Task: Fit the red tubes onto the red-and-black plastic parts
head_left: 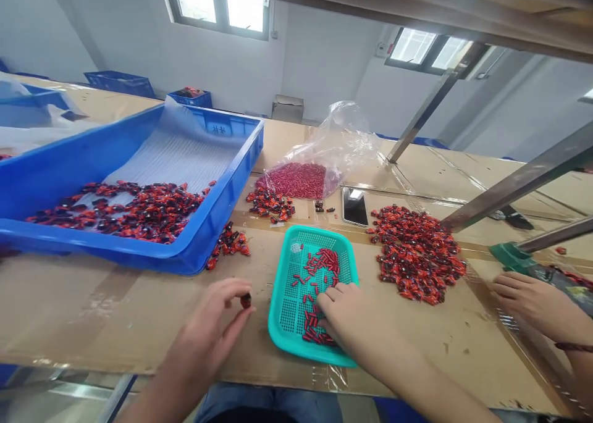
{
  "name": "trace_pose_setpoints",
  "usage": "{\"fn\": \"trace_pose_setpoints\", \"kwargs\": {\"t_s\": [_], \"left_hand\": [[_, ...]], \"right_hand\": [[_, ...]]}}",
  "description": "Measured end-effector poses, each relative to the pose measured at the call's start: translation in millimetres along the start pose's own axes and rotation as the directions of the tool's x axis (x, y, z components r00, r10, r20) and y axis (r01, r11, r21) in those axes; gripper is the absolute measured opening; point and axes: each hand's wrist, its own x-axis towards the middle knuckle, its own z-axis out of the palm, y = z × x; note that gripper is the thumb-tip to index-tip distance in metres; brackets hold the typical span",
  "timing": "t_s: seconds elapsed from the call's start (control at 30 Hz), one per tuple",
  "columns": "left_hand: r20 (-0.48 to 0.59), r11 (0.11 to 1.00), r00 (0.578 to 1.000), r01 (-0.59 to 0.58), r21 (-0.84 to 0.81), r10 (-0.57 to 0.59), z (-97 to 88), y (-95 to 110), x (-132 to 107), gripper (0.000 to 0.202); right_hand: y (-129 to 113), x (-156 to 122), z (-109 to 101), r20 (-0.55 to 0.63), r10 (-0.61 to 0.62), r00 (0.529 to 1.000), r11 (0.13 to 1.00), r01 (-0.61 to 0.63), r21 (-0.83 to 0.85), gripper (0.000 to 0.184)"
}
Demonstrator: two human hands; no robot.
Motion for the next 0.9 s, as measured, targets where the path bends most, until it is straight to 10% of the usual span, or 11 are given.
{"fn": "trace_pose_setpoints", "kwargs": {"t_s": [0.33,0.53,0.9], "left_hand": [[0.058,0.739,0.958,0.253,-0.624,-0.28,-4.8,44,-9,0.015],[0.023,0.73,0.975,0.18,-0.659,-0.219,-14.0,57,-10,0.02],[0.032,0.898,0.997,0.081,-0.432,-0.074,-27.5,68,-7,0.032]], "right_hand": [[-7,-2,-14,-0.052,0.008,0.999,0.95,0.009,0.312,0.014],[-44,-13,-59,-0.3,0.102,0.948,0.572,0.19,0.798,0.006],[-70,-9,-52,-0.594,-0.017,0.804,0.778,0.384,0.497,0.009]]}}
